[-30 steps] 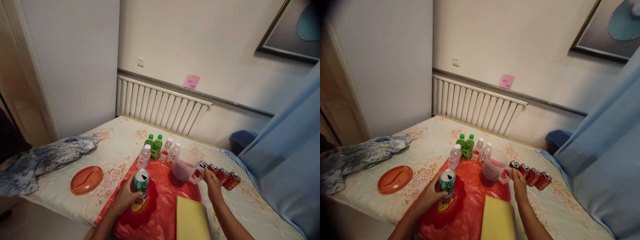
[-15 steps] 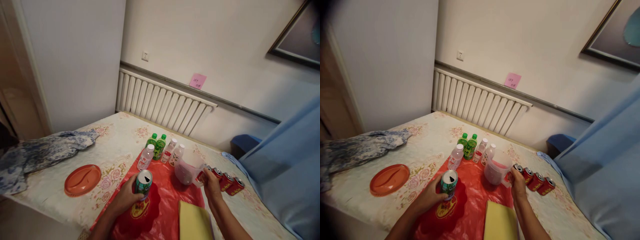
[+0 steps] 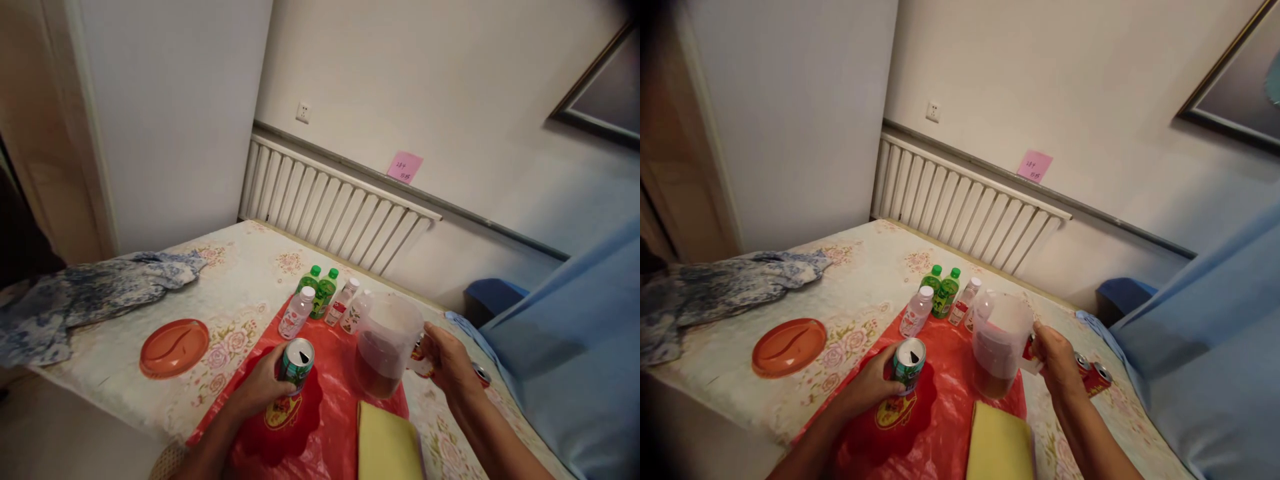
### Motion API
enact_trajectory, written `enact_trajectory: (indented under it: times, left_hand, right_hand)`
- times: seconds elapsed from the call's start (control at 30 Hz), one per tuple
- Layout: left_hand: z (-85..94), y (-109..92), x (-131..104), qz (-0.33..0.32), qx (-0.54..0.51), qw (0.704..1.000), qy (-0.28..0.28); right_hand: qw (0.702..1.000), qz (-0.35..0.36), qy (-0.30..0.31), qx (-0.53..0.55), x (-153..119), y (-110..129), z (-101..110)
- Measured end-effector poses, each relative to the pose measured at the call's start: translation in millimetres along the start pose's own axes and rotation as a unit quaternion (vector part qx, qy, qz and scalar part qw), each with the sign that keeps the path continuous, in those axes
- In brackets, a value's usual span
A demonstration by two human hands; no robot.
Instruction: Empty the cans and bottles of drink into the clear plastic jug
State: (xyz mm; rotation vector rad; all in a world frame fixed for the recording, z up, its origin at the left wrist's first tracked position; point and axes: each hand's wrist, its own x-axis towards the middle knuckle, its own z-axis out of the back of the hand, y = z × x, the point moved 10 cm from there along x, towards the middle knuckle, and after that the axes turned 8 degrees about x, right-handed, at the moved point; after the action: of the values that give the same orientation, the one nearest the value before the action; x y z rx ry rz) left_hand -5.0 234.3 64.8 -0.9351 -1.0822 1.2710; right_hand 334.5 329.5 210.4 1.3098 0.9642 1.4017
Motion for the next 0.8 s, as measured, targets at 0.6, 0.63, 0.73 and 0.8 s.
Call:
enact_trajectory:
  times: [0.6, 0.63, 0.73, 0.8]
  left_hand:
    - [-1.1, -3, 2, -0.029, 0.027, 0.999, 0.008]
    - [-1.0, -3, 2, -0.032, 0.024, 0.999, 0.008]
    - [-0.4, -2, 1, -0.034, 0.022, 0.999, 0.005]
    - [-0.3, 1, 2, -0.030, 0.027, 0.999, 0.002]
  right_hand:
    - [0.971, -0.064, 0.140, -0.183, -32, 39, -45]
    - [0.970, -0.065, 0.145, -0.185, -33, 39, -48]
    - [0.966, -0.062, 0.158, -0.196, -34, 40, -55]
    - [0.962, -0.056, 0.168, -0.208, -35, 42, -60]
